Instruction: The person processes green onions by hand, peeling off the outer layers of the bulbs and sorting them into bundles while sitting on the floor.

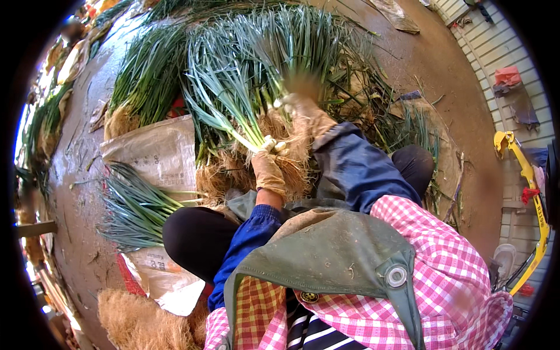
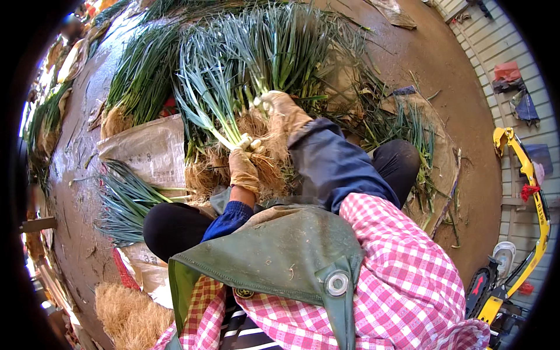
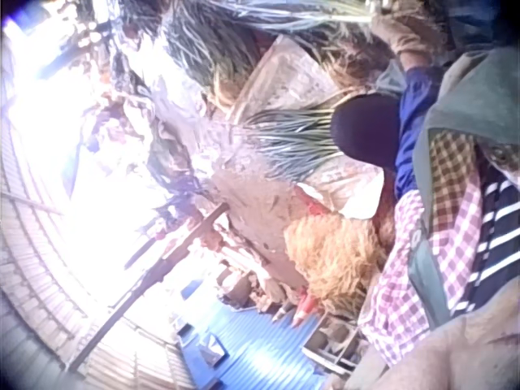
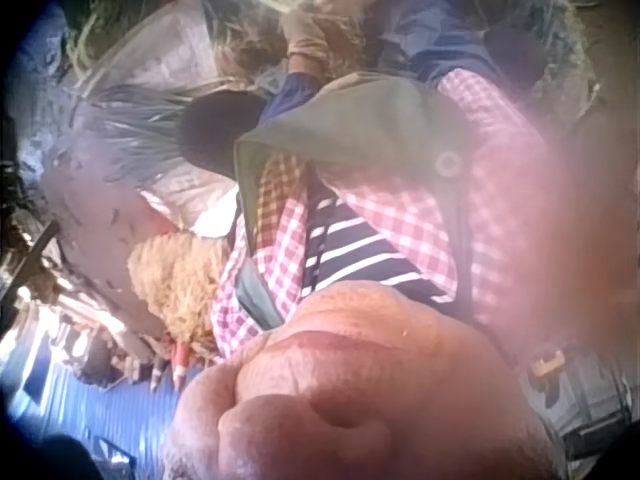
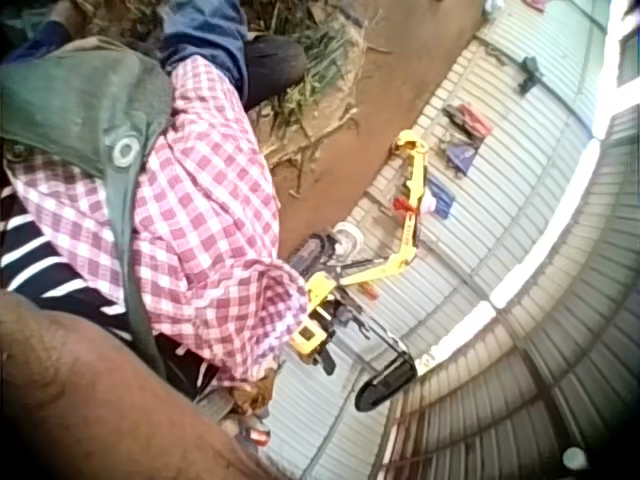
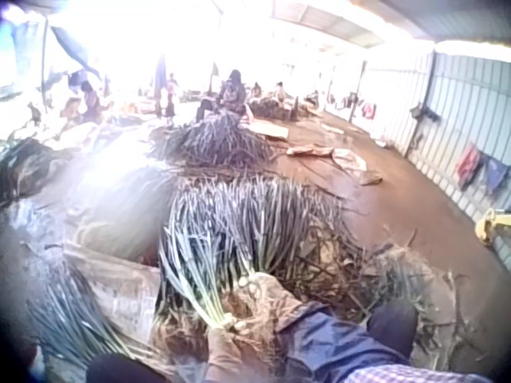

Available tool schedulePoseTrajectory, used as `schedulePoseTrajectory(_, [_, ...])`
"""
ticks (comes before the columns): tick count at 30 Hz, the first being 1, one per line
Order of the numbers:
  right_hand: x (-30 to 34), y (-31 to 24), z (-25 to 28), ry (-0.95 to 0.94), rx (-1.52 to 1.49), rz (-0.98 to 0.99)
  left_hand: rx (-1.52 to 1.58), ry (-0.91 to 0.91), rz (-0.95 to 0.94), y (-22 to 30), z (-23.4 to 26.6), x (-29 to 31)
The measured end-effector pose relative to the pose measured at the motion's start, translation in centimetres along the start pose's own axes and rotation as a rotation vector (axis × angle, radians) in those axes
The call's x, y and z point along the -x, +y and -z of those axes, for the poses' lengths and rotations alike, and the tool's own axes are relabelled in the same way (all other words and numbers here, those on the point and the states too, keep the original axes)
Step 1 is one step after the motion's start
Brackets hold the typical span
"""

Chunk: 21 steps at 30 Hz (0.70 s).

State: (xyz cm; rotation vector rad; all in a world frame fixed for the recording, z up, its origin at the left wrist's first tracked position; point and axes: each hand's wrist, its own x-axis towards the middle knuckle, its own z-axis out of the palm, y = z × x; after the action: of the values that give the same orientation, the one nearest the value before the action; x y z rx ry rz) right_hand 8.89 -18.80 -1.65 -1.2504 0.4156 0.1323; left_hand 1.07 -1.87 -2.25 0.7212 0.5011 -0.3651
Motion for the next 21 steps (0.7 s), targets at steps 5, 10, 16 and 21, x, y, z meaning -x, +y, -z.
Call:
schedulePoseTrajectory(5, [5.5,-0.5,1.2,-0.201,0.033,0.046,-0.007,-0.023,0.122,-0.2,-0.3,0.3])
schedulePoseTrajectory(10, [7.2,1.7,1.0,-0.364,-0.273,-0.059,-0.048,-0.02,0.073,-1.7,0.1,-0.1])
schedulePoseTrajectory(16, [7.6,0.8,-0.6,-0.357,-0.344,0.001,-0.078,0.081,0.195,-2.4,0.6,-1.5])
schedulePoseTrajectory(21, [7.9,-5.4,-1.6,-0.393,-0.276,0.141,-0.01,0.074,0.127,-1.3,1.0,-0.4])
